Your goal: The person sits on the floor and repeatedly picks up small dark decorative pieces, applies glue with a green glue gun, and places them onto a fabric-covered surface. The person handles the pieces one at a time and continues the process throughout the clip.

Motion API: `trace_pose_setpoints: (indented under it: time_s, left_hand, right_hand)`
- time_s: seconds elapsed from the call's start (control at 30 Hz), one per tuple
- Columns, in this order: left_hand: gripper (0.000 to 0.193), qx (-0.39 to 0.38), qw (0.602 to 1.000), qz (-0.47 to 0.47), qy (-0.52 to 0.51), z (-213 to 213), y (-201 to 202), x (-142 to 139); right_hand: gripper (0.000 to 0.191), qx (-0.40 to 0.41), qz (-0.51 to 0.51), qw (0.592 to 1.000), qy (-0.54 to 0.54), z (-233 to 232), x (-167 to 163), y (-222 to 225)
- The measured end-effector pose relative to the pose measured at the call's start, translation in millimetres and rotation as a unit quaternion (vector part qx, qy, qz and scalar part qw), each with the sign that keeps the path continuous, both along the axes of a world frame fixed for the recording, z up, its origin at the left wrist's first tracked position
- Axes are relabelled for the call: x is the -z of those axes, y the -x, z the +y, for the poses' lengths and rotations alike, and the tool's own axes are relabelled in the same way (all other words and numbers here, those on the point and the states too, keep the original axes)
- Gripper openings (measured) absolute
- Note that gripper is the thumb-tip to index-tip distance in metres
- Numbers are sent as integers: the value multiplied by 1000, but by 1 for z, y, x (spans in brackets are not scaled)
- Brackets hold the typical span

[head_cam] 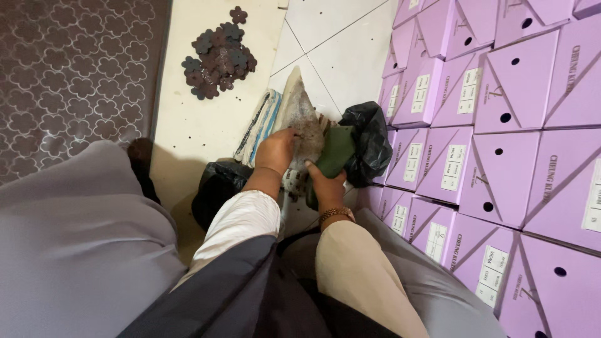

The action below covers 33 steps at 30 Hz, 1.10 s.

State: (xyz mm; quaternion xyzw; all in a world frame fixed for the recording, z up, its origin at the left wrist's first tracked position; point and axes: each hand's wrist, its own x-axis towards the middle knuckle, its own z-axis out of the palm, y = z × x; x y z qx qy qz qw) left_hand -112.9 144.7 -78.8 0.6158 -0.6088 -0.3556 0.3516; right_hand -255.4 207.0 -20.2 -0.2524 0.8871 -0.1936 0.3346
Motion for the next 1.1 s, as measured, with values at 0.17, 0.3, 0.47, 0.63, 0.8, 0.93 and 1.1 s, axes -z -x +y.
trace_pose_setpoints:
  time_s: [0.17, 0.3, 0.47, 0.63, 0.8, 0.93, 1.1]
  left_hand:
    - [19, -2, 1000, -24, -12, -7, 6, 7]
    - [18, -3, 1000, 17, -7, -9, 10, 5]
    - [17, 1, 1000, -5, -12, -11, 12, 4]
    - [24, 3, 1000, -3, -12, -15, 12, 2]
    - [24, 15, 999, -20, -47, -17, 10, -2]
    - [21, 11, 1000, -21, -16, -16, 4, 1]
    - [16, -2, 998, -40, -38, -15, 6, 7]
  right_hand:
    - [82, 137, -230, 964, -8, -5, -16, 4]
    - [80, 97, -263, 960, 28, 3, -45, -5]
    - [100, -94, -86, 984, 126, 3, -92, -20]
    - [86, -204, -60, 910, 355, 1, -122, -35]
    - [76, -197, -50, 919, 339, 2, -117, -48]
    - [61, -273, -7, 925, 263, 2, -99, -52]
    - [67, -277, 57, 934, 219, 6, -85, -52]
